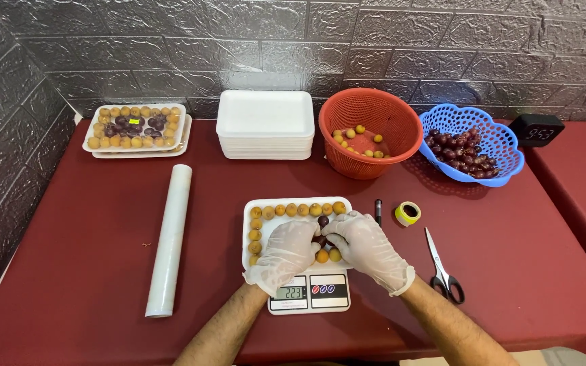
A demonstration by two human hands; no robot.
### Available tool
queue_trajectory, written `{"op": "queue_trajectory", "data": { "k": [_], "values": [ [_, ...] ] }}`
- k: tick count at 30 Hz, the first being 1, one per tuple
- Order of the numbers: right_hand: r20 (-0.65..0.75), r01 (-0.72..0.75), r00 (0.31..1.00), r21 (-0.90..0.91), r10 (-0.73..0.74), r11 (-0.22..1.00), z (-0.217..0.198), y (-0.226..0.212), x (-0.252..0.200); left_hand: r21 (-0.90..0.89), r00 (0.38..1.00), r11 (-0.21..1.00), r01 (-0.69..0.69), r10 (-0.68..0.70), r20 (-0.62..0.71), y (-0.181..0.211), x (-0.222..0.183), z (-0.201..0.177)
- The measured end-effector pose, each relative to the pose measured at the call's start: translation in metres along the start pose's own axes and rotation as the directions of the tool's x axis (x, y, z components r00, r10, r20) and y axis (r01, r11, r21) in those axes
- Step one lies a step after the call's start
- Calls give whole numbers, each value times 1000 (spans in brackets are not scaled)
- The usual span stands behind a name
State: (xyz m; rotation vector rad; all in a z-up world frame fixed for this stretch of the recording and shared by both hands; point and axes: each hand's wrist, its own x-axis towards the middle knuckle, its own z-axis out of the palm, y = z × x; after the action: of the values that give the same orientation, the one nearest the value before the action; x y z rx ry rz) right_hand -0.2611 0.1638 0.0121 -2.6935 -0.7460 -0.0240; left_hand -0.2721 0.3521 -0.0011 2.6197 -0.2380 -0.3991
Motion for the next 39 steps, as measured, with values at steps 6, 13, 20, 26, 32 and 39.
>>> {"op": "queue_trajectory", "data": {
  "k": [6, 13, 20, 26, 32, 39],
  "values": [
    [23, 8, 1000, -5, -7, 1000, -6, -7, -2, 1, 999, 1000, -23, 23, 29, 6, -9, -12],
    [30, 13, 999, -23, -12, 1000, -8, -5, -3, -32, 999, 999, -16, 17, 36, 3, -11, -13],
    [20, 3, 1000, 38, -4, 999, -18, -8, -5, -5, 1000, 1000, 1, -1, 20, -4, -2, -11],
    [-14, -11, 1000, 72, 12, 997, -14, 18, -5, -78, 1000, 997, -11, 12, 7, -5, -6, -22],
    [-164, 17, 986, 165, 10, 986, -32, 21, -13, -109, 999, 993, -44, 43, -17, 14, -16, -49],
    [-296, -29, 949, 267, 111, 963, -63, 24, -21, -189, 973, 962, -199, 170, -157, 52, -19, -78]
  ]
}}
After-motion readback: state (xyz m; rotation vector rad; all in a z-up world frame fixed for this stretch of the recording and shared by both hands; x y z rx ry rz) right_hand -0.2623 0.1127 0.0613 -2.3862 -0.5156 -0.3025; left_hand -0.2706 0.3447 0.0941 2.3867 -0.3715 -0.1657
